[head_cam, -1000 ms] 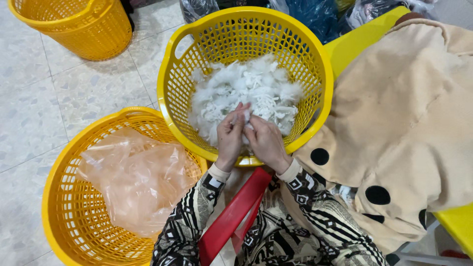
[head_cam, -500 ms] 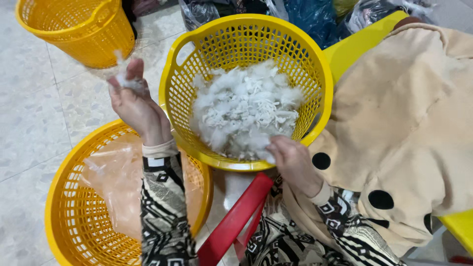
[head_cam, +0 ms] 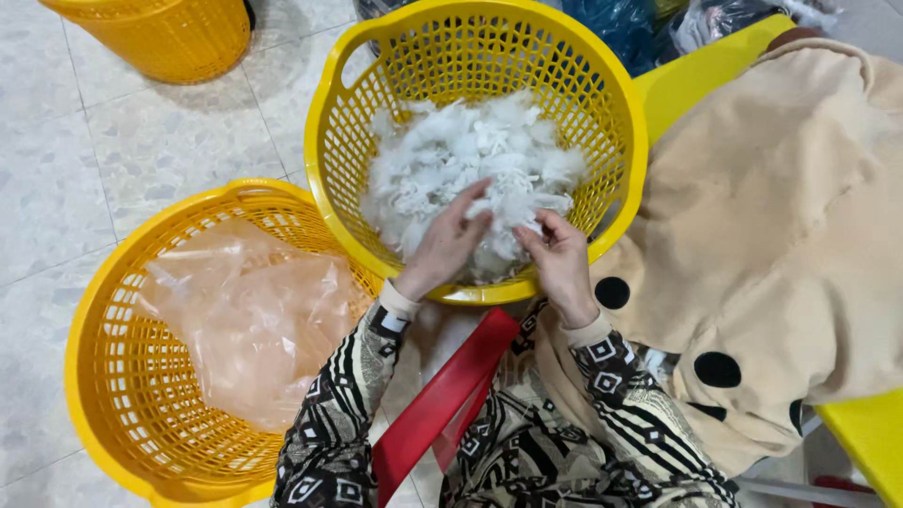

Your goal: The person repeatedly picks up handfuls of white fluffy material from a yellow basket and inserts them into the opening of a beige pillowcase. The person compresses the material with both hands to fit it inside the case.

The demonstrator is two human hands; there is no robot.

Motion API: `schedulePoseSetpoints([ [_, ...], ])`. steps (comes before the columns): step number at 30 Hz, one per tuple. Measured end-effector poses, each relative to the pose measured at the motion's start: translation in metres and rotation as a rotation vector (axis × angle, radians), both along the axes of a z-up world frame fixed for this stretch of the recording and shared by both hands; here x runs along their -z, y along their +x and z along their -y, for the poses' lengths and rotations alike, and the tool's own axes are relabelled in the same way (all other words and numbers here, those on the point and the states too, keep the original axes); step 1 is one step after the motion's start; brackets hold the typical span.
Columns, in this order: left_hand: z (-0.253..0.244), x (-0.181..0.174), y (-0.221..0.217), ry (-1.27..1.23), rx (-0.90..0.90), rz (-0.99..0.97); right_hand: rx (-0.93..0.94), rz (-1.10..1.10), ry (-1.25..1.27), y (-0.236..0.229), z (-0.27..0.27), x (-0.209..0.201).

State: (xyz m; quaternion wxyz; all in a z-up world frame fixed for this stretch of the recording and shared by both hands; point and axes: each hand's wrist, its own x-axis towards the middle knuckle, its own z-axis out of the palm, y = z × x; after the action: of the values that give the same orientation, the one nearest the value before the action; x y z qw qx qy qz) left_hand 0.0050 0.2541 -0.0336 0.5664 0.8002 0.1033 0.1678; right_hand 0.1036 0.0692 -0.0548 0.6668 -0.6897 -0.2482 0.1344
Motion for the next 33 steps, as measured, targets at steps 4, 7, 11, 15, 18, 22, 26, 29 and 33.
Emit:
schedulePoseSetpoints([
  [4,0.023,-0.020,0.002,-0.062,-0.011,0.103,0.039,-0.054,0.007,-0.001,-0.010,-0.013],
  [7,0.026,-0.035,-0.005,0.024,-0.078,-0.019,-0.093,-0.001,0.139,-0.007,-0.006,-0.032],
  [11,0.035,-0.052,-0.015,0.067,-0.026,0.052,0.017,0.320,-0.025,-0.008,-0.003,-0.053],
  [15,0.048,-0.058,-0.025,0.238,-0.064,0.319,0.155,0.278,0.098,0.000,-0.002,-0.066],
  [18,0.055,-0.060,-0.036,0.329,-0.087,0.409,0.156,0.128,0.291,0.010,-0.009,-0.077],
  [22,0.056,-0.068,-0.058,0.394,-0.085,0.379,0.307,0.104,0.470,0.064,-0.009,-0.109],
  [26,0.042,-0.068,-0.062,0.357,-0.172,0.409,0.305,0.482,0.412,0.123,0.003,-0.120],
  [29,0.034,-0.053,-0.046,0.080,-0.228,0.342,0.279,0.911,-0.097,0.129,-0.007,-0.096],
  [33,0.023,-0.027,-0.020,-0.396,-0.218,0.398,0.024,0.820,-0.554,0.089,-0.019,-0.071],
])
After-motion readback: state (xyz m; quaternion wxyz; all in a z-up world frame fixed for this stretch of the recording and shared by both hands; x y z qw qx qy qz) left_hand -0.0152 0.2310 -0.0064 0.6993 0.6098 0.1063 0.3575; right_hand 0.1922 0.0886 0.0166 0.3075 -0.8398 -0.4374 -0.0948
